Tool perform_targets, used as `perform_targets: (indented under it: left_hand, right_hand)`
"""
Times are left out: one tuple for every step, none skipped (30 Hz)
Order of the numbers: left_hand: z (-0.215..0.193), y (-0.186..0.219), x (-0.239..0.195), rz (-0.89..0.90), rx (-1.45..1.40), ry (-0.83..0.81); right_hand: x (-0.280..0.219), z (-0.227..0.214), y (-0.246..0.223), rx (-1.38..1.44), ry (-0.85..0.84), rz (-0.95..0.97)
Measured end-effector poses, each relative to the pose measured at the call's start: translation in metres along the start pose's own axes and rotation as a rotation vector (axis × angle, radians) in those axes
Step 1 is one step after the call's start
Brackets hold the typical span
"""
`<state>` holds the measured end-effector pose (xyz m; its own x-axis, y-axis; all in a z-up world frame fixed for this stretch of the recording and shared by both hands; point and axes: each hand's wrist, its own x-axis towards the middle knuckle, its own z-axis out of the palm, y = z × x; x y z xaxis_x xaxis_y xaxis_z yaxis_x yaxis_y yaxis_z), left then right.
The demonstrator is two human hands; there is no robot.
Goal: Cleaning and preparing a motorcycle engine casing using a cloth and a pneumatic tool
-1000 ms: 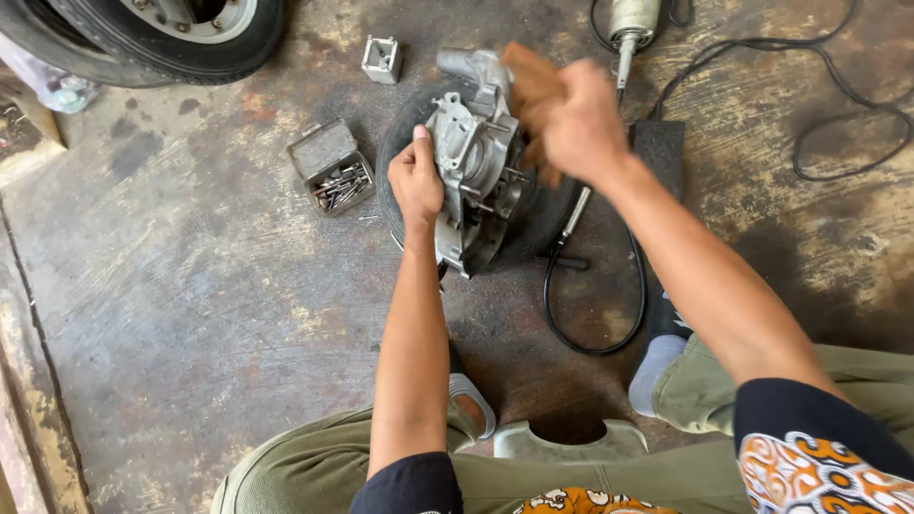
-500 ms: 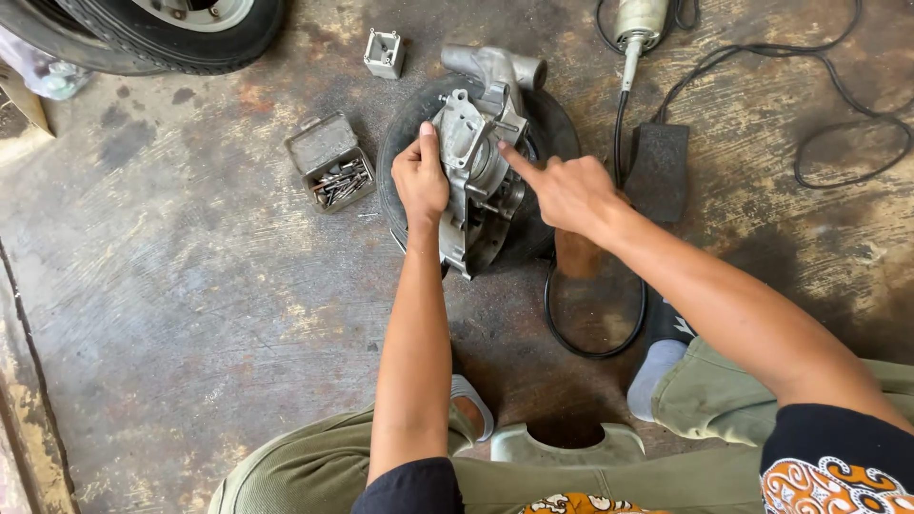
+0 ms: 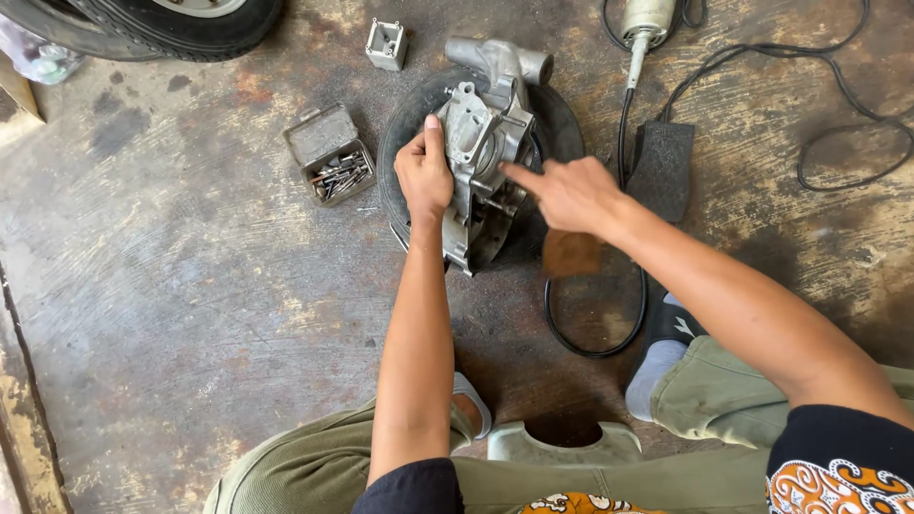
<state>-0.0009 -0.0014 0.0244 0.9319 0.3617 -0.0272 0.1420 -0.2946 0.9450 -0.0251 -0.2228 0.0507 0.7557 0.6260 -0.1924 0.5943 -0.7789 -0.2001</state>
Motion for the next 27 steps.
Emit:
perform_targets:
  left_hand:
    - [-0.001, 0.0, -0.001, -0.001, -0.003, -0.007]
    - [-0.001, 0.001, -0.002, -0.001, -0.006, -0.015]
    - [-0.001, -0.001, -0.001, -0.001, -0.007, -0.013]
    - [-0.001, -0.002, 0.001, -0.002, -0.009, -0.011]
    - [0.0, -0.003, 0.0, -0.005, -0.009, -0.012]
    - [0.001, -0.005, 0.0, -0.007, -0.01, -0.012]
    - [0.001, -0.007, 0.001, -0.005, -0.012, -0.013]
    - [0.002, -0.008, 0.002, -0.002, -0.014, -0.013]
    - [0.0, -0.005, 0.0, -0.006, -0.013, -0.011]
    - [-0.001, -0.002, -0.002, -0.003, -0.017, -0.01]
    - [0.0, 0.002, -0.003, 0.003, -0.022, -0.014]
    - [0.001, -0.002, -0.001, 0.003, -0.023, -0.016]
    - [0.001, -0.004, 0.001, 0.004, -0.024, -0.013]
    - [0.002, -0.007, 0.002, 0.004, -0.025, -0.01]
    - [0.002, -0.007, 0.002, 0.005, -0.026, -0.011]
    - [0.002, -0.007, 0.002, 0.003, -0.026, -0.011]
    - [0.002, -0.007, 0.001, 0.002, -0.025, -0.012]
    - [0.003, -0.007, 0.001, 0.002, -0.027, -0.016]
    - [0.002, -0.007, 0.001, 0.001, -0.026, -0.015]
    - [0.001, -0.007, 0.002, 0.001, -0.025, -0.013]
    - [0.001, -0.008, 0.001, 0.002, -0.023, -0.015]
    - [0.001, -0.009, 0.001, 0.003, -0.021, -0.012]
    - [0.001, -0.01, 0.002, 0.007, -0.02, -0.009]
    - [0.002, -0.01, 0.003, 0.009, -0.019, -0.012]
    - [0.002, -0.01, 0.003, 0.01, -0.028, -0.008]
    - [0.002, -0.011, 0.002, 0.011, -0.036, -0.004]
    - [0.003, -0.013, 0.002, 0.009, -0.037, -0.009]
  right_hand:
    - [0.002, -0.003, 0.003, -0.094, 0.007, 0.028]
    - [0.004, -0.007, 0.006, -0.188, 0.015, 0.056]
    - [0.003, -0.003, 0.011, -0.189, 0.015, 0.054]
    - [0.003, 0.001, 0.015, -0.234, 0.077, 0.052]
    - [0.001, 0.005, 0.019, -0.277, 0.137, 0.052]
    - [-0.001, 0.003, 0.014, -0.277, 0.135, 0.051]
    - [-0.002, 0.001, 0.008, -0.224, 0.126, 0.067]
    - [-0.003, -0.001, 0.003, -0.171, 0.117, 0.082]
    - [-0.005, 0.003, -0.003, -0.17, 0.115, 0.079]
    - [-0.007, 0.007, -0.008, -0.117, 0.054, 0.044]
    - [-0.009, 0.01, -0.013, -0.065, -0.004, 0.014]
    - [-0.01, 0.051, -0.002, -0.065, -0.004, 0.017]
    - [-0.009, 0.091, 0.009, 0.043, 0.234, -0.128]
    - [-0.009, 0.132, 0.02, 0.153, 0.473, -0.271]
    - [-0.018, 0.153, 0.014, 0.151, 0.473, -0.269]
    - [-0.027, 0.175, 0.007, 0.277, 0.389, -0.251]
    - [-0.037, 0.197, 0.001, 0.402, 0.304, -0.23]
    - [-0.044, 0.196, -0.009, 0.401, 0.305, -0.226]
    - [-0.048, 0.194, -0.018, 0.474, 0.19, -0.136]
    - [-0.052, 0.192, -0.027, 0.546, 0.075, -0.045]
    - [-0.052, 0.194, -0.03, 0.547, 0.076, -0.044]
    - [-0.052, 0.196, -0.033, 0.655, 0.091, 0.042]
    - [-0.051, 0.198, -0.035, 0.762, 0.107, 0.129]
    - [-0.043, 0.219, -0.025, 0.763, 0.11, 0.13]
    - [-0.036, 0.241, -0.015, 0.83, 0.342, 0.107]
    - [-0.029, 0.262, -0.006, 0.891, 0.577, 0.085]
    - [-0.024, 0.25, 0.004, 0.89, 0.577, 0.09]
